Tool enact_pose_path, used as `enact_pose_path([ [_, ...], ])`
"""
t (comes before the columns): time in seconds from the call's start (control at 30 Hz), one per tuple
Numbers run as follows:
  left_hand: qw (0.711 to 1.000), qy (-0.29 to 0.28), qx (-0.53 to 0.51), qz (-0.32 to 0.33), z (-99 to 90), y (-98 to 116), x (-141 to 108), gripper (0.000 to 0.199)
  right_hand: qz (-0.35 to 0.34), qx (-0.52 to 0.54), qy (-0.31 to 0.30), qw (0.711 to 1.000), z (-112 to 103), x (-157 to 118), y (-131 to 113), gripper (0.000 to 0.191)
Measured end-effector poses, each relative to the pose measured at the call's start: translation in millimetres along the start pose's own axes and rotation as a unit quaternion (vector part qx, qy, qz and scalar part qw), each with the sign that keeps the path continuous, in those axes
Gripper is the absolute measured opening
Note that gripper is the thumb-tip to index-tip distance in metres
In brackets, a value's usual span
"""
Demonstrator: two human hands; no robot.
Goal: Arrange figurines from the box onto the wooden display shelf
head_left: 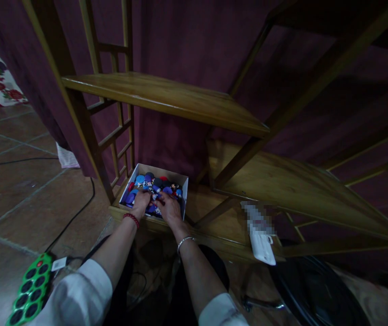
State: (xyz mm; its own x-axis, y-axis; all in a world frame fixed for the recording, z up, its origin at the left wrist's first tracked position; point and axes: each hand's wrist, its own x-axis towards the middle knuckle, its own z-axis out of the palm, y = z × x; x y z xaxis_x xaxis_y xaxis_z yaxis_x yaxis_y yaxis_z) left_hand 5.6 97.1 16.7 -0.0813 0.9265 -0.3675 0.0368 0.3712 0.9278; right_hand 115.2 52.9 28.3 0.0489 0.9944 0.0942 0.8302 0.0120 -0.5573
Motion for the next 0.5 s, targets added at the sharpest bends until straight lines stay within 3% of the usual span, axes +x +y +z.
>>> enact_pose_path([
  [0.5,0.997,-0.040,-0.045,-0.051,10.5,10,-12,0.011,0.008,0.009,0.020,1.000,5,4,7,0.030],
])
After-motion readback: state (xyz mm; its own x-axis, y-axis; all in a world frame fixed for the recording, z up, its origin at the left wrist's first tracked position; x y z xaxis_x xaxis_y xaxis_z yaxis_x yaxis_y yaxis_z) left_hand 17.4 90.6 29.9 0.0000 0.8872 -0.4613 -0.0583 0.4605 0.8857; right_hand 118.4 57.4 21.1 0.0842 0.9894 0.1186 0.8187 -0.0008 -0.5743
